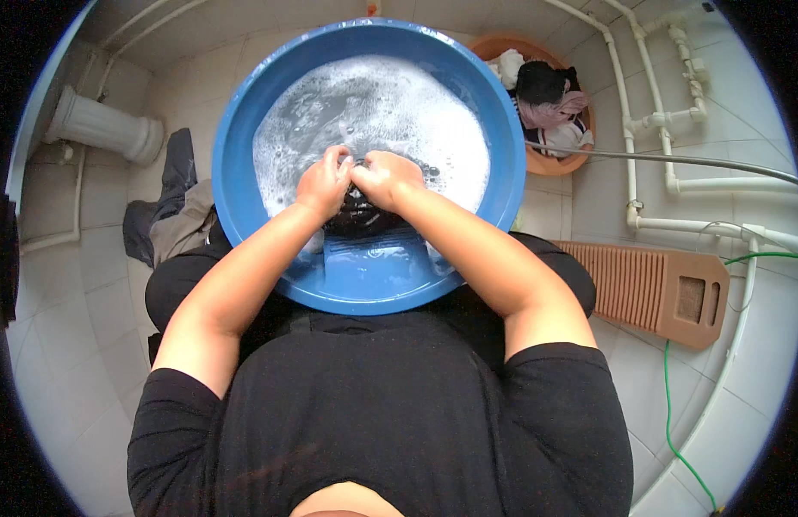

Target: The person sits on the floor and hand-washes a dark garment in a blue basin filled with soapy water. They repeatedly scrub the fabric against the textured bottom of the basin, squeeze the item to wring out water, and submerge it to rinse.

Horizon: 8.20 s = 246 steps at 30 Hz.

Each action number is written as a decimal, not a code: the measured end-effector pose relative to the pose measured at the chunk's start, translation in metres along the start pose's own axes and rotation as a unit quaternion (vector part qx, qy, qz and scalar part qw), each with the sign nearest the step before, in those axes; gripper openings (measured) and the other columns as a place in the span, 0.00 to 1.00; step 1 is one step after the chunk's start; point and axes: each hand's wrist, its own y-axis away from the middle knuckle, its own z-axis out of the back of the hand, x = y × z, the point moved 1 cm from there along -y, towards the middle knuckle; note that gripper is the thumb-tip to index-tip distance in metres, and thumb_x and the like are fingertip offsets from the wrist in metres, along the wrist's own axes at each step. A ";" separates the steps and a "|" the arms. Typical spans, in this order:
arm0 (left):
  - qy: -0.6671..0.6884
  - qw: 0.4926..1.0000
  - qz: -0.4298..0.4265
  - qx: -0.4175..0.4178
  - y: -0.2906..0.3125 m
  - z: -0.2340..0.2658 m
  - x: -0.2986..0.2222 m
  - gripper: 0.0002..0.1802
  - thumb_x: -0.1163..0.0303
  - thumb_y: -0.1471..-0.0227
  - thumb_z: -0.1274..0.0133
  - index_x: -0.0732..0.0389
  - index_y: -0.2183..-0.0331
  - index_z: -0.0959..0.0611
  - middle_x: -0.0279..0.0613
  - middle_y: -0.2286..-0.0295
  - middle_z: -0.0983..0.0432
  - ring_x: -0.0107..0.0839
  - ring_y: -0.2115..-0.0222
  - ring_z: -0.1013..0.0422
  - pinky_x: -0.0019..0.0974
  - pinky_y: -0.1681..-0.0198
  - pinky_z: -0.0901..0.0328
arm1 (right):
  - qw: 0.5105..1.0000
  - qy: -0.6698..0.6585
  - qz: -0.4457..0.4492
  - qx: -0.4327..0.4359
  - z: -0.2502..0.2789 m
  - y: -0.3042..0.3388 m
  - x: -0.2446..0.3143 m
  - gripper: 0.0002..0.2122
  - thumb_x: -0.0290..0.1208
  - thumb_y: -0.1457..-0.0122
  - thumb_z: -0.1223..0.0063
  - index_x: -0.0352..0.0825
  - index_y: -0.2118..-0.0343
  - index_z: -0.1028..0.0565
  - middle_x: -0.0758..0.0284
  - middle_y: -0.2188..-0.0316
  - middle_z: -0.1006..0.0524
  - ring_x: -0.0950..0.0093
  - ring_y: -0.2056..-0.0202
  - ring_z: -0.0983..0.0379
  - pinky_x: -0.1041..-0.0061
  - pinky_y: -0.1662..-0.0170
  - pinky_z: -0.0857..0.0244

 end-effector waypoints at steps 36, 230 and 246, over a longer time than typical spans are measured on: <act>0.167 0.955 -0.246 -0.018 0.045 -0.007 -0.007 0.13 0.66 0.53 0.60 0.65 0.81 0.29 0.52 0.80 0.35 0.51 0.76 0.38 0.44 0.71 0.43 | 0.942 -0.062 0.303 -0.133 -0.029 0.040 -0.021 0.11 0.40 0.60 0.49 0.37 0.79 0.28 0.63 0.78 0.28 0.61 0.72 0.32 0.65 0.69 0.39; 0.782 0.573 0.234 0.073 0.001 -0.019 0.005 0.33 0.48 0.48 0.58 0.58 0.46 0.39 0.43 0.46 0.42 0.39 0.43 0.49 0.50 0.40 0.66 | 0.996 -0.048 0.071 -0.026 -0.024 -0.065 -0.141 0.42 0.60 0.58 0.46 0.31 0.46 0.39 0.49 0.51 0.34 0.57 0.49 0.37 0.68 0.46 0.44; 0.807 0.528 0.188 0.188 -0.009 -0.018 0.026 0.24 0.45 0.48 0.58 0.58 0.66 0.24 0.43 0.70 0.26 0.36 0.67 0.30 0.39 0.61 0.35 | 0.838 -0.295 0.396 -0.234 -0.045 0.051 0.047 0.10 0.17 0.59 0.58 0.34 0.71 0.28 0.62 0.72 0.29 0.69 0.70 0.31 0.77 0.64 0.36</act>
